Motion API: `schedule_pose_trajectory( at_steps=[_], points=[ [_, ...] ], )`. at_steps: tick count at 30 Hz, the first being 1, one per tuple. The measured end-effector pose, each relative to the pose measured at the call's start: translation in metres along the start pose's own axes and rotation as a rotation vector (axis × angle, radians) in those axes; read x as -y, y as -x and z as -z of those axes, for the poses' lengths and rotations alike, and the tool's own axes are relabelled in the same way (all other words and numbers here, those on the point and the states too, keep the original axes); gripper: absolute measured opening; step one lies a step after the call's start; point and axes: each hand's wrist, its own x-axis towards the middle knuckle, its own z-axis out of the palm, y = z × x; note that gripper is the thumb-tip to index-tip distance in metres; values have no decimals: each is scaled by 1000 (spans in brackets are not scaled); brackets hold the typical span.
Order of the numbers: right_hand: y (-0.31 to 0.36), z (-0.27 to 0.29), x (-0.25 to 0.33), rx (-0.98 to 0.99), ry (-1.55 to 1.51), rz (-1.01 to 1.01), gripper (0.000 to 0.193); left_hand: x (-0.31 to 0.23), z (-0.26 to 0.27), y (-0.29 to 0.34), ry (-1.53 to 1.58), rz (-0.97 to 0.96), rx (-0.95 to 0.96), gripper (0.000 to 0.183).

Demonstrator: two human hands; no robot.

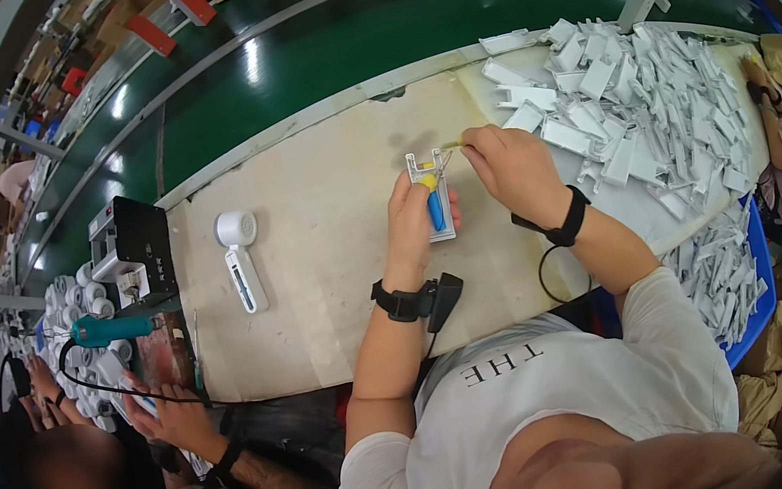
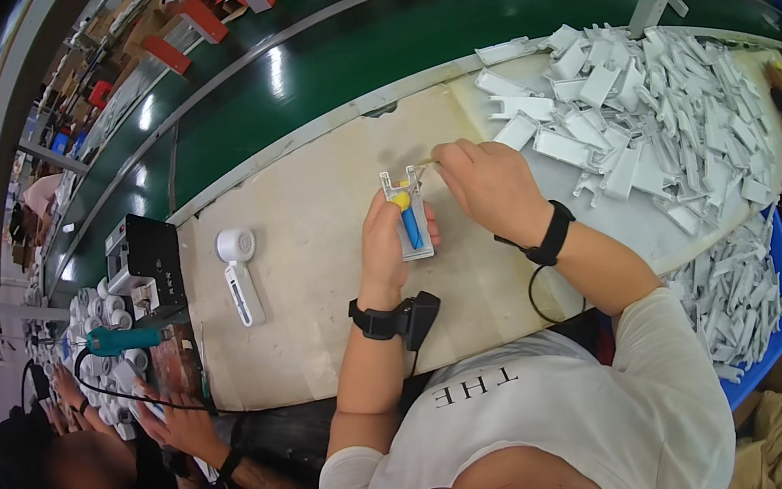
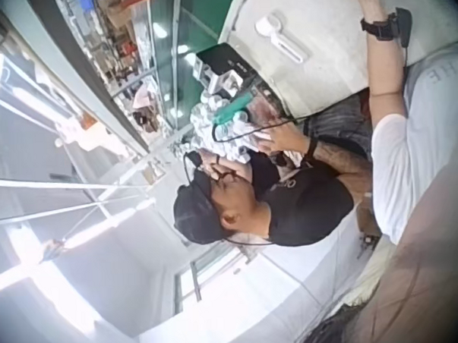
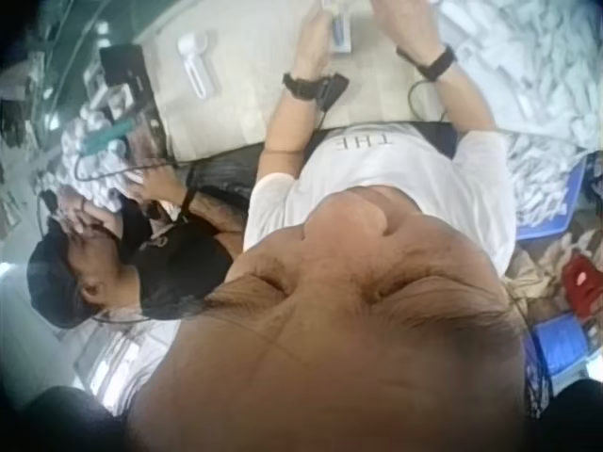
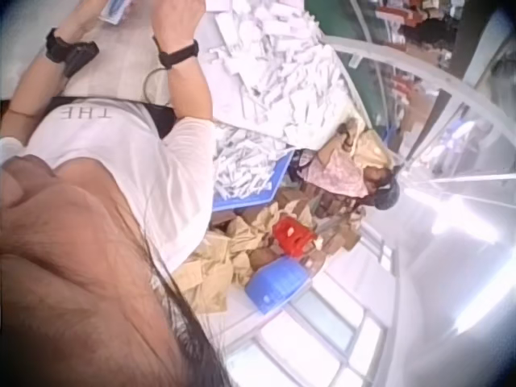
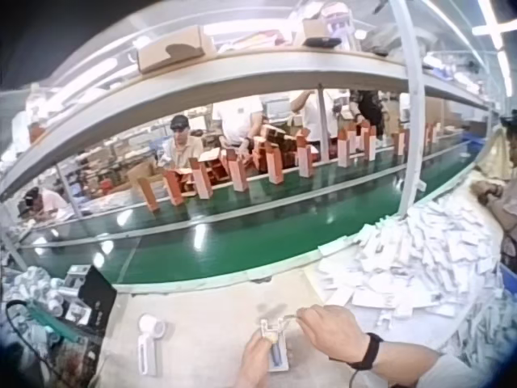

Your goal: Assembling small handheld electronic fans by attaching motor heads to handles and applying decorative stickers.

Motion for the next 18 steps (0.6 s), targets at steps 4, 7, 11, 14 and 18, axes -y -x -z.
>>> schedule_pose_trajectory(
  at_steps=[4,7,11,14,18],
  points=[
    [3,-18,-3,-225,-386,202,19,1,-14,2,39,44,-46,25],
    [2,-21,-5,-187,-521,230,19,9,-16,8,-25,-53,-43,22],
    [4,-16,4,-194,-322,219,23,15,-12,7,-128,-215,-34,19],
    [9,-18,0,-299,-359,244,23,12,-16,9,-20,-180,-5,23],
    [8,-14,-8,-271,-509,409,24,7,-20,17,-18,-237,-16,27]
  ],
)
